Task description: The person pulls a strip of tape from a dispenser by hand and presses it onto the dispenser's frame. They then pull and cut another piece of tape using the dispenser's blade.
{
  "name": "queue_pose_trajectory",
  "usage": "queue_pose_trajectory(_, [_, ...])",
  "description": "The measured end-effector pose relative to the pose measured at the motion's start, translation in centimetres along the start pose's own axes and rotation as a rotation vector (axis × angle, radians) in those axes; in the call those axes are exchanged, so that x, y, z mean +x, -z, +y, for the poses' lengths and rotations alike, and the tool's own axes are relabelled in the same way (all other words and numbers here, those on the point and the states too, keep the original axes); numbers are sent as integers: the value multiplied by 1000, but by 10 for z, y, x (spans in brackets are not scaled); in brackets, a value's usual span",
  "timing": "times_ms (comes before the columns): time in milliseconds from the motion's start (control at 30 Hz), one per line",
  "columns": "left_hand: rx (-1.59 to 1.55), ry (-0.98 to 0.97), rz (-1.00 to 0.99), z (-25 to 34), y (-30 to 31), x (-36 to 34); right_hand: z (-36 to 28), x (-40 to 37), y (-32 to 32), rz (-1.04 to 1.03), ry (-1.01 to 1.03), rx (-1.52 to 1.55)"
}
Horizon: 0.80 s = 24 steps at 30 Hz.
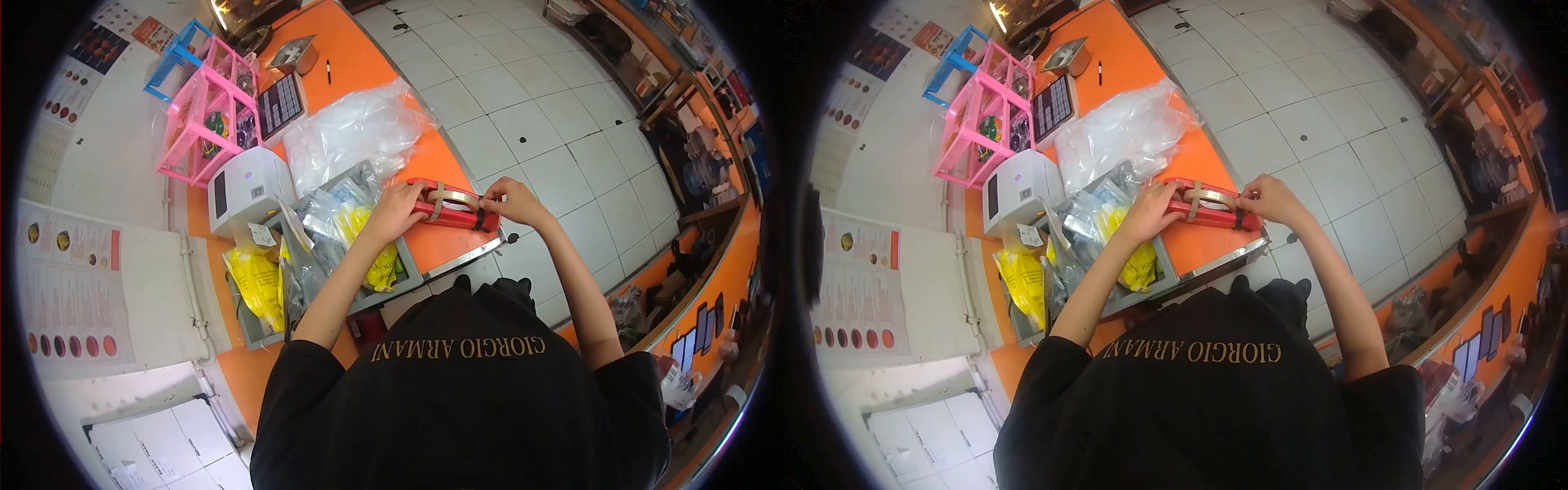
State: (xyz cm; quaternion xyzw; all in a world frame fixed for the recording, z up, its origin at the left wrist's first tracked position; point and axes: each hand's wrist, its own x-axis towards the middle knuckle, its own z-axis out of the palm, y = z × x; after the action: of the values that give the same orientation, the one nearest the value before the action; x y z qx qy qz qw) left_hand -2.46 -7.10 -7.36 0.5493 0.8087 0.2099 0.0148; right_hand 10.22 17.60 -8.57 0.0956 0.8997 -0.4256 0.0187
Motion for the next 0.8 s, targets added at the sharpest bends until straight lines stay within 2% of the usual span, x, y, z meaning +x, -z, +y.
queue_pose_trajectory(67, [-111,16,-9,0,1,1,10,7,2,-137,-103,127])
queue_pose_trajectory(200, [-156,56,-27,-1,1,1,7,2,8,-140,-80,158])
queue_pose_trajectory(267, [-63,23,23,-5,-4,-2,11,-5,11,-18,35,162])
queue_pose_trajectory(467, [-98,14,5,-9,-6,-2,-2,-25,26,19,-6,264])
queue_pose_trajectory(800, [-118,42,0,-8,-4,-3,20,-28,19,68,33,317])
